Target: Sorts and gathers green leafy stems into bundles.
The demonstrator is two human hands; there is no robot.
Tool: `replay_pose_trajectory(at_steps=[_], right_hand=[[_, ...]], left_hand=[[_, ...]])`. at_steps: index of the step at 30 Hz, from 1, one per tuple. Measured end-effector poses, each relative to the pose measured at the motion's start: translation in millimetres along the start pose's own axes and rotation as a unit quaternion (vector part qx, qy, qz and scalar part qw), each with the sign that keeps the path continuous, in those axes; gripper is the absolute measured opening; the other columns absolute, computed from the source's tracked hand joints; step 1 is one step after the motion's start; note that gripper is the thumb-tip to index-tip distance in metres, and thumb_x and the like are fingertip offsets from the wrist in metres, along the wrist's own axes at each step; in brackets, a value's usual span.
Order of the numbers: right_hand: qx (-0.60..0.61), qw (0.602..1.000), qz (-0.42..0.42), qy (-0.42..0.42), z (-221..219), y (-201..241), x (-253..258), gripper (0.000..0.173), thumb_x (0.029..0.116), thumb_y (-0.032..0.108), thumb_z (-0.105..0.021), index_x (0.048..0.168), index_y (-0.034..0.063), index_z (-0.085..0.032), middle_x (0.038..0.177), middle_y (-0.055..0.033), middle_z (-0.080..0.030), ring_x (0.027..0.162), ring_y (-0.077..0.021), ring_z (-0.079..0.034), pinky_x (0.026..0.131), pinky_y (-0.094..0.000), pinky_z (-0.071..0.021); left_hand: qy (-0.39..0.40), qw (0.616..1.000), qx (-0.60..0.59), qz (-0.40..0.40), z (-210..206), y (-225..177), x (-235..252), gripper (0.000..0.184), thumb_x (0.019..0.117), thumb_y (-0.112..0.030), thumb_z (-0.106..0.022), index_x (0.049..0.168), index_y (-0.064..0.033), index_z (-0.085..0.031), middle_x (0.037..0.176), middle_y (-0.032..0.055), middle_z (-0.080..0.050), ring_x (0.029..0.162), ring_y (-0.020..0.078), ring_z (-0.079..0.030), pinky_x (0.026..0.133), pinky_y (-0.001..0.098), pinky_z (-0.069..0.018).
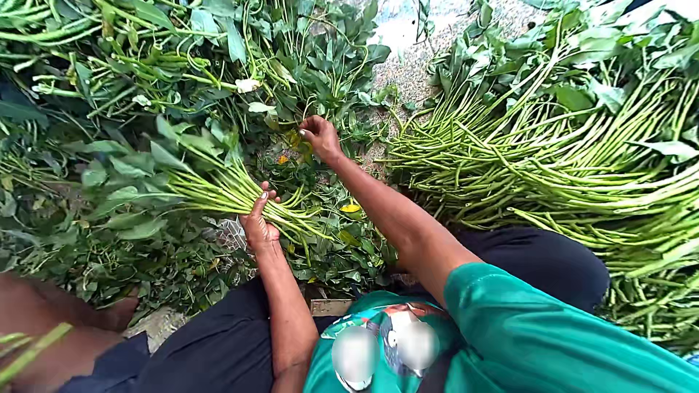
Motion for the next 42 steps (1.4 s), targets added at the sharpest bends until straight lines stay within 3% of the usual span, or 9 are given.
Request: replay_pose_trajectory(at_steps=[3,6,12,15,19,24,29,36,42], right_hand=[[-0.039,0.996,0.060,0.060,-12.1,18.7,-67.3,0.025,0.0987,0.001,-0.059,0.123,-0.0050,-0.061,0.114,-0.0171,-0.071,0.092,-0.0242,-0.074,0.086,-0.0427,-0.0628],[-0.056,0.992,0.093,0.072,-20.7,25.1,-119.5,0.032,0.0965,0.004,-0.067,0.126,-0.0059,-0.059,0.109,-0.0165,-0.074,0.095,-0.0248,-0.075,0.089,-0.0428,-0.0617],[-0.123,0.975,0.168,0.077,-35.4,35.2,-153.7,0.022,0.0928,0.003,-0.069,0.114,-0.0006,-0.071,0.100,-0.0113,-0.078,0.095,-0.0283,-0.074,0.099,-0.0565,-0.0493],[-0.119,0.978,0.127,0.112,-34.4,31.5,-151.1,0.021,0.0944,0.007,-0.069,0.113,-0.0004,-0.072,0.100,-0.0131,-0.077,0.094,-0.0278,-0.074,0.095,-0.0527,-0.0536],[-0.061,0.991,0.065,0.100,-27.6,28.8,-145.6,0.033,0.1013,0.013,-0.063,0.130,-0.0042,-0.060,0.107,-0.0193,-0.070,0.082,-0.0264,-0.071,0.079,-0.0422,-0.0605],[-0.092,0.985,0.076,0.127,-35.3,36.9,-139.8,0.052,0.1039,0.006,-0.056,0.155,0.0071,-0.046,0.109,-0.0217,-0.073,0.092,-0.0347,-0.074,0.089,-0.0514,-0.0581],[-0.131,0.979,0.093,0.126,-40.0,30.4,-145.2,0.021,0.1017,0.010,-0.059,0.111,-0.0023,-0.073,0.102,-0.0184,-0.076,0.094,-0.0322,-0.075,0.092,-0.0506,-0.0576],[0.197,0.957,-0.112,0.181,-33.7,-5.4,-162.1,0.026,0.1083,0.008,-0.048,0.118,-0.0110,-0.062,0.111,-0.0183,-0.070,0.089,-0.0195,-0.075,0.083,-0.0362,-0.0641],[-0.168,0.947,0.143,0.234,-46.5,36.9,-152.8,0.033,0.0992,0.024,-0.068,0.126,0.0054,-0.071,0.119,-0.0138,-0.074,0.111,-0.0304,-0.070,0.106,-0.0587,-0.0452]], left_hand=[[0.013,1.000,0.022,0.008,0.7,12.3,-2.3,0.032,0.0989,0.005,-0.056,0.129,-0.0053,-0.054,0.117,0.0119,-0.072,0.086,0.0188,-0.073,0.076,0.0332,-0.0619],[-0.007,0.999,0.013,0.043,1.0,30.5,1.2,0.028,0.0969,0.007,-0.060,0.124,0.0013,-0.055,0.106,0.0150,-0.074,0.083,0.0201,-0.073,0.073,0.0340,-0.0620],[-0.014,0.996,0.067,0.049,-7.4,42.9,-4.3,0.048,0.0884,0.006,-0.074,0.130,0.0024,-0.051,0.110,0.0150,-0.071,0.097,0.0207,-0.072,0.087,0.0370,-0.0608],[-0.019,0.997,0.069,0.043,-8.1,42.9,-6.4,0.048,0.0863,0.006,-0.075,0.128,0.0021,-0.052,0.107,0.0151,-0.072,0.094,0.0205,-0.072,0.084,0.0375,-0.0613],[-0.014,0.996,0.068,0.050,-9.0,42.3,-4.7,0.050,0.0875,0.008,-0.074,0.130,0.0012,-0.049,0.107,0.0164,-0.072,0.089,0.0221,-0.072,0.078,0.0380,-0.0625],[-0.019,0.991,0.125,0.040,-10.3,41.6,-5.8,0.055,0.0847,0.009,-0.076,0.132,0.0013,-0.049,0.107,0.0154,-0.069,0.086,0.0207,-0.071,0.076,0.0373,-0.0626],[-0.035,0.992,0.122,0.003,-7.2,31.5,-2.6,0.052,0.0840,0.012,-0.075,0.128,0.0031,-0.049,0.101,0.0157,-0.071,0.083,0.0204,-0.072,0.075,0.0364,-0.0623],[-0.057,0.992,0.102,-0.046,9.9,8.8,4.7,0.046,0.0865,0.013,-0.071,0.124,0.0019,-0.048,0.092,0.0145,-0.071,0.072,0.0206,-0.071,0.065,0.0336,-0.0620],[-0.047,0.989,0.134,-0.033,1.0,17.2,2.0,0.056,0.0845,0.012,-0.074,0.132,0.0033,-0.045,0.101,0.0164,-0.071,0.084,0.0212,-0.071,0.076,0.0362,-0.0621]])
Point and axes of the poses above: each hand's wrist, its own x-axis towards the middle knuckle, its own z-axis out of the back of the hand, y = z × x, the point moved 7 cm from there along x, towards the middle knuckle
